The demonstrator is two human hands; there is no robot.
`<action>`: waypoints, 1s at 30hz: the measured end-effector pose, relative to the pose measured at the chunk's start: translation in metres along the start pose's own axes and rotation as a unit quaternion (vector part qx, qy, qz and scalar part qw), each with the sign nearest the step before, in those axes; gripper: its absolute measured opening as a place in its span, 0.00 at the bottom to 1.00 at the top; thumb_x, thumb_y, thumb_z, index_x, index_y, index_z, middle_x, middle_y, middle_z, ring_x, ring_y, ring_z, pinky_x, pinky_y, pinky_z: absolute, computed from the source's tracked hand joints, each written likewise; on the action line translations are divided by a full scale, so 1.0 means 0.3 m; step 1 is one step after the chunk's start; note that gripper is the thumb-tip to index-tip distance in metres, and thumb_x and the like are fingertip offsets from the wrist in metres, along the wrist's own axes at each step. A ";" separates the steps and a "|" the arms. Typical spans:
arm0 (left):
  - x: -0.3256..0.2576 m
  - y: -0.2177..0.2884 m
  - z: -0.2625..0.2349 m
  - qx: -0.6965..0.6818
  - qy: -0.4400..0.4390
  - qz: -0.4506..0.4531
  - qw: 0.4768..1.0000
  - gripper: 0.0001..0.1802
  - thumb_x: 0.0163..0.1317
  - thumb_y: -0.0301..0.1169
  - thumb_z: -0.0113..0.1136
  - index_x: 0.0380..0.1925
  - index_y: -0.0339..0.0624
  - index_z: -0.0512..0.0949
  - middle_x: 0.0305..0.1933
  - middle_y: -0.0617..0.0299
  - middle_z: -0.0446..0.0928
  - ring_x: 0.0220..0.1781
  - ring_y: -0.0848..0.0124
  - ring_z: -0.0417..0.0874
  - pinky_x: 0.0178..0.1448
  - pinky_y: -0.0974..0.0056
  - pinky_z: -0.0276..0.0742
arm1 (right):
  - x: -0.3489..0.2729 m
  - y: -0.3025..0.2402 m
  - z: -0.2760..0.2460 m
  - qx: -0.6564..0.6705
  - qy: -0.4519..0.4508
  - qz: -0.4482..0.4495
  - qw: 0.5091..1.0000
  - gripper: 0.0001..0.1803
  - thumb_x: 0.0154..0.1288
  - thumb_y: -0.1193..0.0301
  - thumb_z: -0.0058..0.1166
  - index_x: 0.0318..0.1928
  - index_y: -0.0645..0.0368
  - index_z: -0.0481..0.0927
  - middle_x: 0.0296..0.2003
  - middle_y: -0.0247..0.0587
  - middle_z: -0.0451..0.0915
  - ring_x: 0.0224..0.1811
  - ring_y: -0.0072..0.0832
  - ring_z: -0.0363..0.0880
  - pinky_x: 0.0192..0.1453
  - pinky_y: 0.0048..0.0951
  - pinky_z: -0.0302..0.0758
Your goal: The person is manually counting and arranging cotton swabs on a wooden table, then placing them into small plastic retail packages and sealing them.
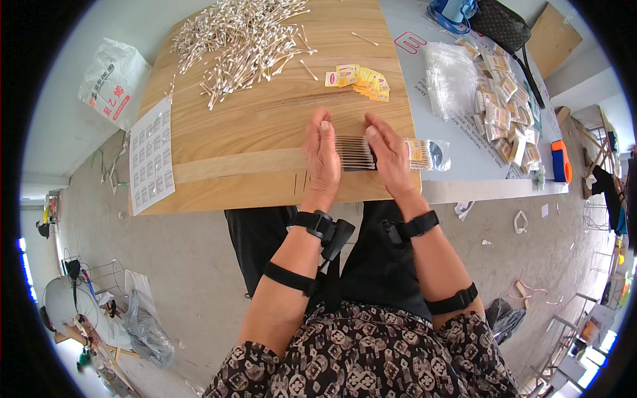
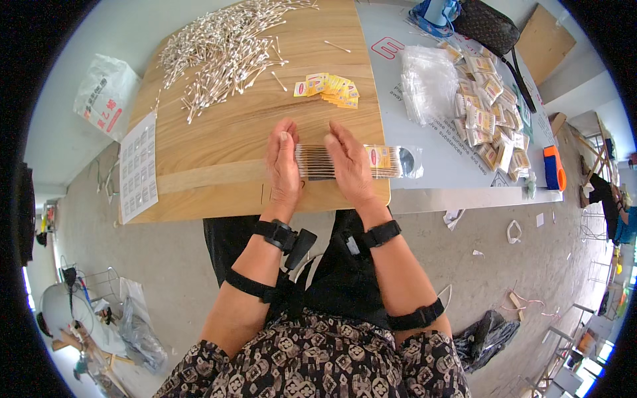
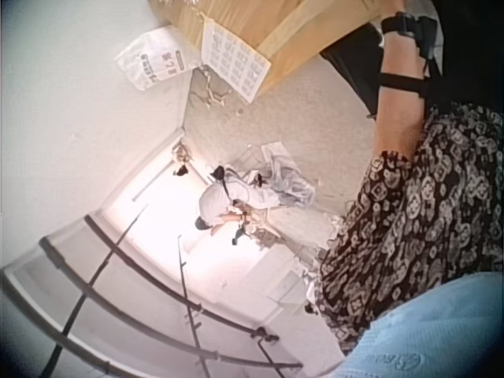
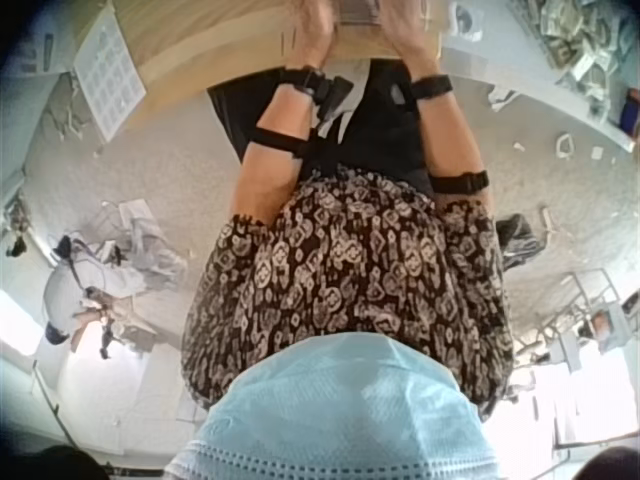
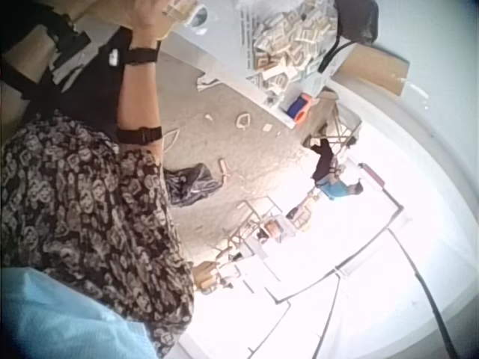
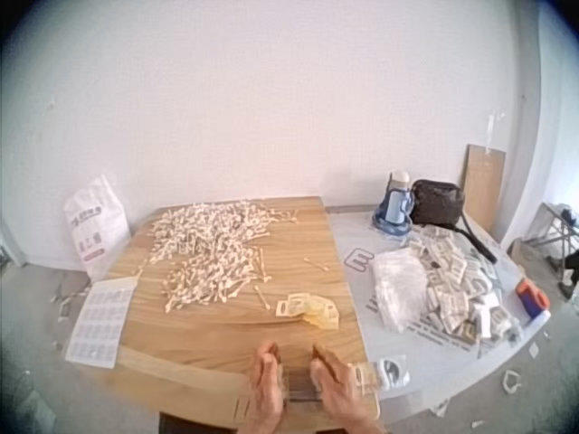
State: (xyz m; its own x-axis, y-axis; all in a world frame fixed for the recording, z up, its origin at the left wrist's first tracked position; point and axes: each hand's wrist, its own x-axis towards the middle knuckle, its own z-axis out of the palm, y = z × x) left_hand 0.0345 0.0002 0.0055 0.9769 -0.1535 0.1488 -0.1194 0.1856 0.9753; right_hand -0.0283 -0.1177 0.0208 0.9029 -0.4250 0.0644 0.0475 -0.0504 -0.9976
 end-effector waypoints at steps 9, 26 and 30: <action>-0.100 0.109 -0.098 0.585 -0.303 0.159 0.735 0.38 0.69 0.46 0.50 0.72 0.37 0.56 0.79 0.51 0.51 0.81 0.58 0.47 0.81 0.48 0.40 | -0.034 -0.063 -0.136 -0.479 -0.149 -0.251 0.828 0.27 0.56 0.69 0.64 0.57 0.61 0.75 0.60 0.45 0.74 0.62 0.42 0.73 0.70 0.42 0.67; -0.107 0.108 -0.109 0.600 -0.311 0.170 0.717 0.41 0.68 0.50 0.50 0.73 0.37 0.53 0.79 0.50 0.49 0.81 0.59 0.46 0.81 0.49 0.39 | -0.077 -0.055 -0.185 -0.522 -0.083 -0.234 0.816 0.28 0.62 0.63 0.59 0.61 0.60 0.73 0.63 0.45 0.72 0.68 0.40 0.67 0.76 0.44 0.58; -0.116 0.114 -0.081 0.601 -0.309 0.152 0.721 0.42 0.69 0.50 0.50 0.74 0.38 0.51 0.80 0.50 0.47 0.82 0.58 0.45 0.81 0.48 0.40 | -0.114 -0.048 -0.294 -0.574 -0.015 -0.151 0.804 0.38 0.68 0.55 0.53 0.72 0.58 0.58 0.73 0.47 0.56 0.77 0.41 0.52 0.80 0.45 0.44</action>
State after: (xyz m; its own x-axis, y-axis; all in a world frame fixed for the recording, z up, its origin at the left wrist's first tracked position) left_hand 0.0006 0.0356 0.0298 0.6528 -0.7545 0.0674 -0.7410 -0.6175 0.2636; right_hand -0.0977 -0.1821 0.0352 0.9346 -0.2159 0.2827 -0.1441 -0.9565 -0.2538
